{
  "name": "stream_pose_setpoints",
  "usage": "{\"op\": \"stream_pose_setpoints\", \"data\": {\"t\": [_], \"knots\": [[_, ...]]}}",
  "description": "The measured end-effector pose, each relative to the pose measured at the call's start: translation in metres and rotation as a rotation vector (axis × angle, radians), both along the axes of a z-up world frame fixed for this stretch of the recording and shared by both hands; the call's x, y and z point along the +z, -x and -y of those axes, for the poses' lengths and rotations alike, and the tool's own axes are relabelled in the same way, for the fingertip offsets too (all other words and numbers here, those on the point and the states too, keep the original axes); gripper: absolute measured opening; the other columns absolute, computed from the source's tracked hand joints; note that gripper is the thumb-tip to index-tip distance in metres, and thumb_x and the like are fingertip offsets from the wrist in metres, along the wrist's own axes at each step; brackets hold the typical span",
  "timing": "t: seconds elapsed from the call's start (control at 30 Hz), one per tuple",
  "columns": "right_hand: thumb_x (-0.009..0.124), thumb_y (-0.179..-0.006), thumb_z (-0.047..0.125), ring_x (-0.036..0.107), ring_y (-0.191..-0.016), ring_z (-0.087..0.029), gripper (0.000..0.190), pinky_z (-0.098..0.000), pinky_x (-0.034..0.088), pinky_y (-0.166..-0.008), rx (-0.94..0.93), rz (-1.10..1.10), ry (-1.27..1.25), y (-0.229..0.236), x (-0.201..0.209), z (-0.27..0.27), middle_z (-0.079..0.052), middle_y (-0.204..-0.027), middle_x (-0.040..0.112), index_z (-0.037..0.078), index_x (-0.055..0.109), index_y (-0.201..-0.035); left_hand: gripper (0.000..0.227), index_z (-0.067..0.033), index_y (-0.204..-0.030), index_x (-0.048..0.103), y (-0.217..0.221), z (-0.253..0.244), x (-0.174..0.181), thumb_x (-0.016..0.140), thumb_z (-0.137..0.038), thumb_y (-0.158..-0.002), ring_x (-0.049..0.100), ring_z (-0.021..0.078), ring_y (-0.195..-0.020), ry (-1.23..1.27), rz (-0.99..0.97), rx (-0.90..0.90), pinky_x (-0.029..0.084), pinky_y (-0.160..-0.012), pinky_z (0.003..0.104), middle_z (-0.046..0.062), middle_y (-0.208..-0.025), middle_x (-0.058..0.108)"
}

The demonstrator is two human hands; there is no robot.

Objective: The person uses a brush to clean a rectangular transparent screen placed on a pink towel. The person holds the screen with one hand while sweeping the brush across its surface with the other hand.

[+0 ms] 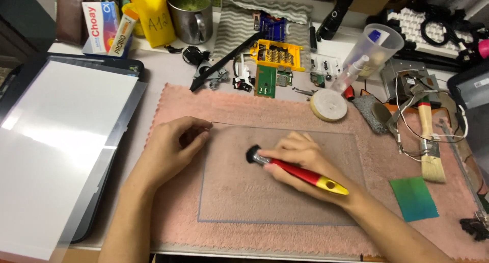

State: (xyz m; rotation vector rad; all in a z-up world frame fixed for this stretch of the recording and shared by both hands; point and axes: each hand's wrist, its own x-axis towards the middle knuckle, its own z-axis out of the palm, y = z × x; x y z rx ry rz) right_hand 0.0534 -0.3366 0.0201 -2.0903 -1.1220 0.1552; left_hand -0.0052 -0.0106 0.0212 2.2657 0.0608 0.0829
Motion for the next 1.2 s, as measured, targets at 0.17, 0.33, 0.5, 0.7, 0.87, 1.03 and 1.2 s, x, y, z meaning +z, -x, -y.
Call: {"op": "stream_pose_setpoints", "data": {"t": [0.17,0.33,0.5,0.7,0.87,1.03,1.2], "knots": [[0.08,-0.105,0.032,0.071,-0.096,-0.022,0.03,-0.04,0.049,-0.094,-0.08,0.004,0.064,-0.012,0.002,0.024,-0.005,-0.096,0.086,0.018,0.09,-0.13,0.031,-0.0114,-0.133,0.087,-0.001,0.001,-0.004,0.077,-0.02,-0.104,0.086,0.0388,-0.105,-0.007,-0.016,0.013,0.069,-0.092,0.05,0.016,-0.106,0.091],[0.08,-0.106,0.029,0.071,-0.097,-0.024,0.03,-0.0409,0.049,-0.095,-0.092,0.015,0.01,-0.014,-0.013,0.005,-0.007,-0.099,0.085,0.014,0.088,-0.131,0.032,-0.0113,-0.134,0.087,-0.001,0.002,-0.004,0.078,-0.02,-0.105,0.086,0.0388,-0.104,-0.021,-0.01,0.017,0.069,-0.09,0.05,0.016,-0.106,0.091],[0.08,-0.104,0.03,0.072,-0.094,-0.025,0.031,-0.039,0.051,-0.091,0.064,-0.012,0.017,0.016,0.009,0.017,-0.004,-0.094,0.084,0.019,0.09,-0.131,0.031,-0.009,-0.132,0.087,-0.001,0.002,-0.001,0.077,-0.019,-0.105,0.086,0.0388,-0.1,-0.008,-0.008,0.024,0.069,-0.088,0.049,0.017,-0.105,0.091],[0.079,-0.104,0.025,0.071,-0.094,-0.026,0.029,-0.0421,0.053,-0.096,0.012,0.016,-0.002,-0.001,0.014,0.016,-0.007,-0.094,0.083,0.014,0.089,-0.129,0.03,-0.0087,-0.132,0.087,0.0,0.001,-0.006,0.078,-0.018,-0.105,0.086,0.0363,-0.099,0.003,-0.012,0.025,0.069,-0.086,0.047,0.016,-0.104,0.09],[0.078,-0.106,0.026,0.071,-0.091,-0.025,0.03,-0.0406,0.054,-0.089,0.11,-0.059,-0.063,0.018,0.002,0.009,-0.008,-0.093,0.083,0.011,0.089,-0.13,0.03,-0.0085,-0.132,0.087,-0.001,0.002,-0.002,0.077,-0.018,-0.106,0.086,0.0372,-0.1,-0.002,-0.022,0.027,0.069,-0.086,0.048,0.017,-0.104,0.09],[0.082,-0.101,0.028,0.074,-0.088,-0.023,0.028,-0.0376,0.056,-0.086,0.122,-0.096,-0.007,0.01,0.007,0.032,-0.003,-0.09,0.086,0.017,0.092,-0.126,0.03,-0.0077,-0.132,0.086,0.0,0.002,-0.001,0.076,-0.018,-0.106,0.085,0.0386,-0.101,-0.012,-0.008,0.018,0.069,-0.087,0.05,0.016,-0.105,0.09],[0.074,-0.106,0.022,0.078,-0.072,-0.021,0.027,-0.0371,0.06,-0.073,-0.081,-0.264,-0.107,0.0,0.018,0.032,-0.011,-0.077,0.09,0.006,0.095,-0.112,0.029,-0.0078,-0.132,0.086,0.001,0.002,-0.002,0.077,-0.017,-0.105,0.085,0.0381,-0.102,0.004,-0.014,0.023,0.069,-0.089,0.049,0.016,-0.105,0.09]]}}
